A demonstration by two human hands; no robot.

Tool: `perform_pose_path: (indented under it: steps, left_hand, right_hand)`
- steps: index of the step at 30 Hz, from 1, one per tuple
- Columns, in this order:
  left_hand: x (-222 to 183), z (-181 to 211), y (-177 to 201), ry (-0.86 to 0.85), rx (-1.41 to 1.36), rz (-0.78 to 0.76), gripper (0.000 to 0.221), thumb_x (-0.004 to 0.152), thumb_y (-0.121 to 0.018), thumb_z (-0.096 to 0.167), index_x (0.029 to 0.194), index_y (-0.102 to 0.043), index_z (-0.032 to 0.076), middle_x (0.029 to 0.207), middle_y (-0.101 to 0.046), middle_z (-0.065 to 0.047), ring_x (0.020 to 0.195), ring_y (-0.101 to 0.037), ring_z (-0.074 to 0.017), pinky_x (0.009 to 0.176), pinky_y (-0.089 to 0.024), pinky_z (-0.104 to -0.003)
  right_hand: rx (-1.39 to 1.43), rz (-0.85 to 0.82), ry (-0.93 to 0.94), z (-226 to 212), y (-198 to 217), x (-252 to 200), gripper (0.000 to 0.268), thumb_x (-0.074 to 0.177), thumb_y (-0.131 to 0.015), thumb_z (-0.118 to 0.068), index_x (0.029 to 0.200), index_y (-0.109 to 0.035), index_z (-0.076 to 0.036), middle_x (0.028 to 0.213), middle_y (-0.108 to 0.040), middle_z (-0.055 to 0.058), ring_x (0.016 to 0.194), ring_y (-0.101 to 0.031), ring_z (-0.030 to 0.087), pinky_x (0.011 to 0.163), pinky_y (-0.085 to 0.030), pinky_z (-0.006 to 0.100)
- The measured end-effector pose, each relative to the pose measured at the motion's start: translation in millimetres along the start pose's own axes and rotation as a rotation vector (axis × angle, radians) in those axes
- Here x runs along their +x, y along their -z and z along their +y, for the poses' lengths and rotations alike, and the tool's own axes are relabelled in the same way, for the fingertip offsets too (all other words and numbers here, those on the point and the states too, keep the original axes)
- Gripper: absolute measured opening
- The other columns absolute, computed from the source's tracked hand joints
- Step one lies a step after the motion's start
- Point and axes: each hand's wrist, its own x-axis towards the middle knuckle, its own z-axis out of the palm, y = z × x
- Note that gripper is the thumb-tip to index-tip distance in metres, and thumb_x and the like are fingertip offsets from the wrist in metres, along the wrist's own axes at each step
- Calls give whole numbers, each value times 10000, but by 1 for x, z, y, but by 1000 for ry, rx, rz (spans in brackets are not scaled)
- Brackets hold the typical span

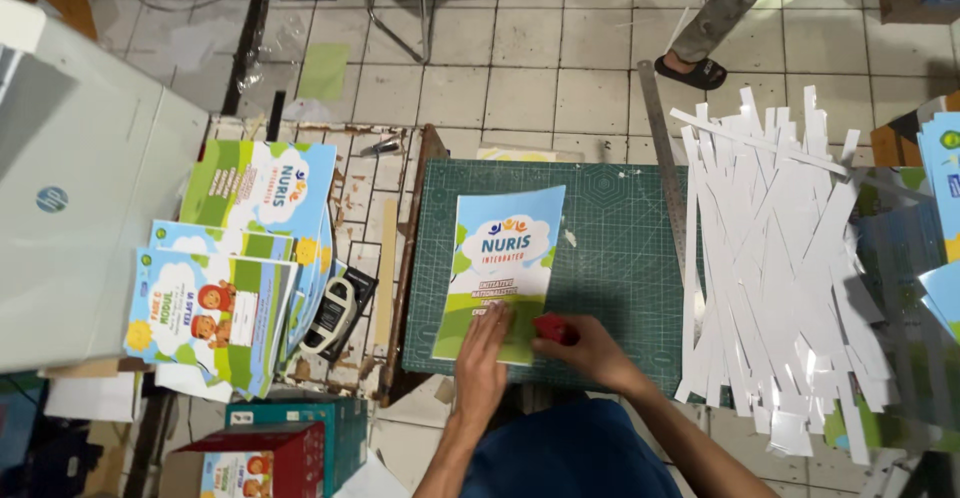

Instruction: The person aligns a cover with internal pages on a cutting mat and uses a utility knife to trim the edges. They handle several book assemblies one by one, folding and pressing the covers before trimming.

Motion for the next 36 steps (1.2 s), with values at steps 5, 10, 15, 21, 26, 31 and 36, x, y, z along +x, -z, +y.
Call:
perform_pose_path:
  steps: [5,10,15,21,26,31,36]
  left_hand:
    - [47,2,93,193,-22,-218,363,944,-574,157,1272,-728,141,942,-812,-111,737,-734,-267,674,-577,-414]
    - [142,36,195,82,-245,-516,414,917,-687,373,1207,-699,78,823,-801,-112,605,-762,-209,584,-603,-366]
    - [237,37,171,-115,239,-353,717,796,-780,336,1408,-543,48,1166,-667,-244,1091,-636,-387,932,-477,-536]
    - [159,-6,22,-67,319,-521,601,841,-777,214,1375,-562,44,1350,-581,-180,1309,-525,-348,1180,-279,-631]
    - [46,-26,-67,7,55,-469,627,835,-806,241,1385,-577,45,1401,-559,-175,1299,-538,-375,1129,-403,-547]
    - [26,-34,-86,70,148,-442,963,760,-851,354,1562,-385,98,1632,-288,-196,1500,-275,-419,1189,-228,-686]
    - [46,-50,-72,230,156,-673,1234,701,-847,552,1624,-110,193,1693,86,-167,1583,80,-358,1170,-12,-787]
  right_hand:
    - [-420,685,438,-42,47,-24,468,870,-797,-326,1223,-662,-51,1186,-656,146,927,-672,220,769,-589,331]
    - [-216,392,336,-26,77,-46,391,809,-795,-310,1113,-716,-78,1033,-757,100,869,-739,210,761,-615,297]
    - [-286,266,-139,5,38,-36,391,847,-831,-371,995,-711,-30,850,-709,230,827,-637,394,690,-528,446]
    - [-504,497,-161,46,6,-34,458,865,-683,-454,1138,-688,-87,947,-756,158,891,-721,364,746,-563,487]
    - [-331,466,25,76,18,-60,288,1029,-539,-242,1241,-640,-75,1066,-729,177,930,-713,392,784,-556,485]
    - [-527,414,-35,75,4,-49,277,968,-620,-220,1217,-660,-106,1086,-720,150,924,-708,380,779,-570,466]
    - [-837,332,147,64,-17,-33,290,904,-685,-214,1188,-689,-158,1005,-667,90,879,-690,308,742,-582,433]
